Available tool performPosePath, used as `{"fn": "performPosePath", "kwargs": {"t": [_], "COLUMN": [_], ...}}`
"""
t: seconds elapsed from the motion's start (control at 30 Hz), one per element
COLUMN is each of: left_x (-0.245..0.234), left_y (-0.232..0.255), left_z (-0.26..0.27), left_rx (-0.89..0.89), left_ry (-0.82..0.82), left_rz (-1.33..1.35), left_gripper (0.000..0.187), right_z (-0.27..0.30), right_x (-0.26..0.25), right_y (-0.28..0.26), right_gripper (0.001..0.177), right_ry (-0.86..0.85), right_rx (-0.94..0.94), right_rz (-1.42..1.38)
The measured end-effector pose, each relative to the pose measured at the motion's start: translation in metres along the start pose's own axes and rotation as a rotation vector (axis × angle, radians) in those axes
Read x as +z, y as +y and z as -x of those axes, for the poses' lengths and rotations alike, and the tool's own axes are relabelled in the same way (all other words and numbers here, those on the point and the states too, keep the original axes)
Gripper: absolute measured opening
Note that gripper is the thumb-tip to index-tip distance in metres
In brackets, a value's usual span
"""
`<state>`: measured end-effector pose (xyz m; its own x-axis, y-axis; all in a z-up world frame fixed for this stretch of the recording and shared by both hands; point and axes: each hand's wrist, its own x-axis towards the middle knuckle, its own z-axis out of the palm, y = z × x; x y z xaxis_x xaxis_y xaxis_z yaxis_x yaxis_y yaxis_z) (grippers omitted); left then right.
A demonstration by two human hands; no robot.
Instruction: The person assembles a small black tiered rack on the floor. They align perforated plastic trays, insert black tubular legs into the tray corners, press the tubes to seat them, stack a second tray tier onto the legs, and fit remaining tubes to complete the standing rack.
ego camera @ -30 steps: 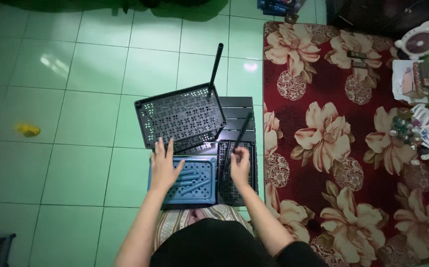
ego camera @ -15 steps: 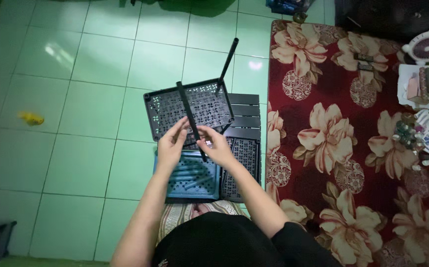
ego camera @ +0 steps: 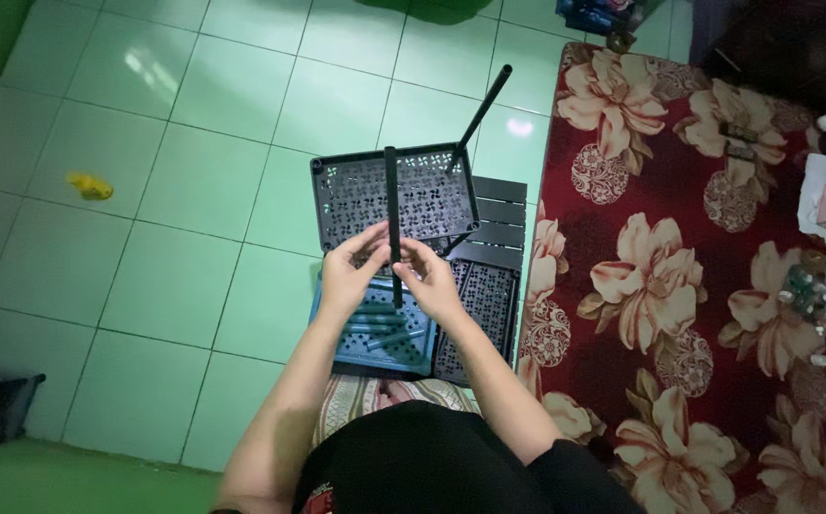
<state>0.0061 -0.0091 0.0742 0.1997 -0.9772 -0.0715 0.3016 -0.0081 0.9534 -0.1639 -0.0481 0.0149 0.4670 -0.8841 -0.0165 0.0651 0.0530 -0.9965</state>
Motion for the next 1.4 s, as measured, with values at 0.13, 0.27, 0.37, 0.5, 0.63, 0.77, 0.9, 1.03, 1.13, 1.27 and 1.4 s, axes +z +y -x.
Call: {"fn": "performPosePath", "kwargs": {"t": [0.13, 0.27, 0.37, 0.5, 0.63, 0.77, 0.9, 1.03, 1.13, 1.27, 1.4], "left_x": [0.002, 0.002, 0.000, 0.002, -0.003, 0.001, 0.000, -0.015, -0.034, -0.047, -0.051], "left_y": [0.004, -0.003, -0.011, -0.022, -0.032, -0.055, -0.068, -0.067, -0.070, -0.089, -0.105], "left_z": [0.006, 0.004, -0.002, -0.003, 0.001, 0.000, -0.004, 0.000, -0.002, -0.001, 0.004], "left_rx": [0.063, 0.070, 0.003, -0.051, -0.296, -0.334, -0.339, 0.217, 0.091, -0.065, -0.058], "left_ry": [0.032, 0.086, 0.112, 0.168, 0.022, -0.293, -0.255, -0.038, -0.048, -0.140, -0.144], "left_rz": [-0.158, -0.262, -0.309, -0.149, -0.670, -0.477, -0.109, -1.142, -1.461, -1.576, -1.640], "left_gripper": [0.043, 0.044, 0.040, 0.036, 0.030, 0.035, 0.040, 0.054, 0.072, 0.083, 0.088], "right_z": [0.002, 0.005, 0.008, 0.011, 0.002, -0.002, 0.001, -0.006, -0.021, -0.032, -0.045], "right_x": [0.002, 0.001, 0.004, 0.006, -0.006, -0.025, -0.040, -0.075, -0.115, -0.150, -0.152], "right_y": [-0.010, -0.019, -0.033, -0.056, -0.074, -0.069, -0.039, 0.007, 0.042, 0.070, 0.073], "right_gripper": [0.044, 0.041, 0.042, 0.042, 0.052, 0.053, 0.040, 0.007, 0.015, 0.024, 0.021], "right_ry": [0.028, 0.010, -0.007, 0.080, 0.174, 0.070, 0.183, 0.508, 0.681, 0.651, 0.624], "right_rx": [-0.005, -0.101, -0.058, -0.207, -0.450, -0.531, -0.465, -0.326, -0.128, -0.137, -0.179], "right_rz": [0.072, 0.235, 0.349, 0.465, 0.765, 0.886, 0.838, 0.596, 0.077, -0.066, 0.040]}}
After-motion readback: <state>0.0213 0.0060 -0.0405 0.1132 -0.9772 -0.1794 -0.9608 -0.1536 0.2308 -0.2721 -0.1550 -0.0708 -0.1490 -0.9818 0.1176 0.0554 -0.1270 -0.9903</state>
